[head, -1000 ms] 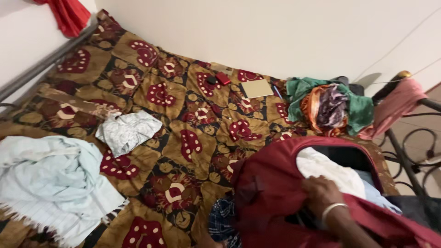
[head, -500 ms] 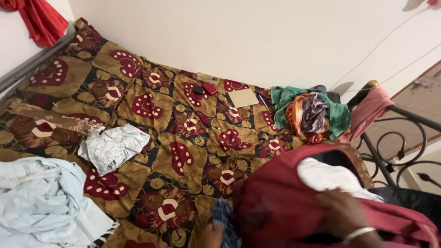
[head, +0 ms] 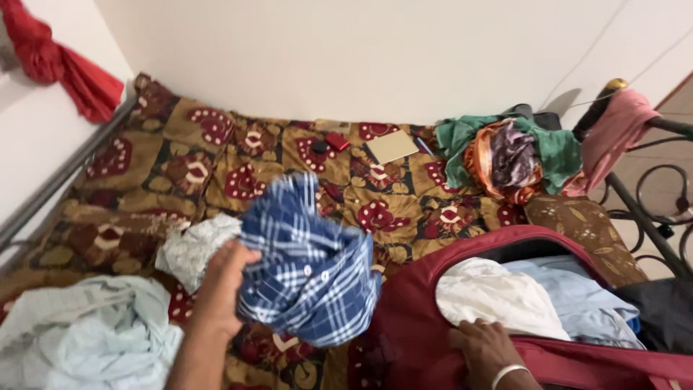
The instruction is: The person packs various folded clothes into a red suitcase placed on a bed. They pick up items such as a maroon shirt, white cloth, blue shirt, and patterned fabric from the bed and place them inside the suitcase one by one.
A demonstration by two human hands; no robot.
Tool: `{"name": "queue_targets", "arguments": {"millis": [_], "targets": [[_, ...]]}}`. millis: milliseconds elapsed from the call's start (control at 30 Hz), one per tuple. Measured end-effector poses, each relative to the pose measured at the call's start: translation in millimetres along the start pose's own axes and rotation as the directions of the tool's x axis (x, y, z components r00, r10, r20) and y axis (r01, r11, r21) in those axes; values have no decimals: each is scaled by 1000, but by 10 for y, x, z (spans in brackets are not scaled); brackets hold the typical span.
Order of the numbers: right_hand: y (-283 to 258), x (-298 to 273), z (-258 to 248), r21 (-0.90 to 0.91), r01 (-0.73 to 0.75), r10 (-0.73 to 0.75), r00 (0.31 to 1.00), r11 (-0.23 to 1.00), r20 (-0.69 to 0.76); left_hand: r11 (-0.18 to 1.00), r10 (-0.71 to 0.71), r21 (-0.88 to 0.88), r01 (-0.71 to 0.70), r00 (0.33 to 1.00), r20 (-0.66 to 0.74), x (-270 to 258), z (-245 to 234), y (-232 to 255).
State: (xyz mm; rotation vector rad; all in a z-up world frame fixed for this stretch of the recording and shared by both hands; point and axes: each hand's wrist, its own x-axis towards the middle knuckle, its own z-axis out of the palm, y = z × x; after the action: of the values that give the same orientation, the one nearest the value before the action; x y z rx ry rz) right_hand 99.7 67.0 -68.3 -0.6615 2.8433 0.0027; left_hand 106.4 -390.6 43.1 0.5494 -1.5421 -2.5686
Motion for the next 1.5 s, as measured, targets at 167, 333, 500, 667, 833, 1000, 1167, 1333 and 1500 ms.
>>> {"name": "queue_targets", "arguments": {"millis": [167, 333, 500, 667, 833, 1000, 1167, 1333, 1500], "targets": [[352, -102, -473, 890, 40, -81, 997, 455, -4, 989, 145, -65, -130, 902, 406, -359, 1343, 483], [745, -394, -1067, 898, 190, 243, 965, -396, -97, 941, 38, -256, 221, 682, 730, -486, 2614, -98], [1505, -649, -1494, 846, 331, 428, 893, -418, -139, 791, -197, -213, 573, 569, 798, -332, 3481, -773], [2255, -599, -1417, 921, 224, 523, 852, -318, -27, 942, -103, -180, 283, 755, 647, 153, 3837, -1829], [2753, -439, -1024, 957, -88, 531, 816, -278, 229, 970, 28, 235, -53, 994, 109, 430, 3731, -3124], [2773, -483, -709, 927, -235, 438, 895, 294, 88, 863, -2, 505, -5, 1000, 14, 443, 3413, -3514], [2515, -627, -593, 527, 18, 50, 992, 850, -114, 767, -74, 635, -90, 971, 227, 53, 3304, -2936], [2465, -585, -594, 447, 2, 95, 976, 894, -196, 710, -296, 689, 147, 950, 102, -538, 3161, -2518], [2307, -557, -879, 441, 83, 74, 942, 894, -328, 362, -303, 883, -299, 858, 414, -876, 2874, -2666]]}}
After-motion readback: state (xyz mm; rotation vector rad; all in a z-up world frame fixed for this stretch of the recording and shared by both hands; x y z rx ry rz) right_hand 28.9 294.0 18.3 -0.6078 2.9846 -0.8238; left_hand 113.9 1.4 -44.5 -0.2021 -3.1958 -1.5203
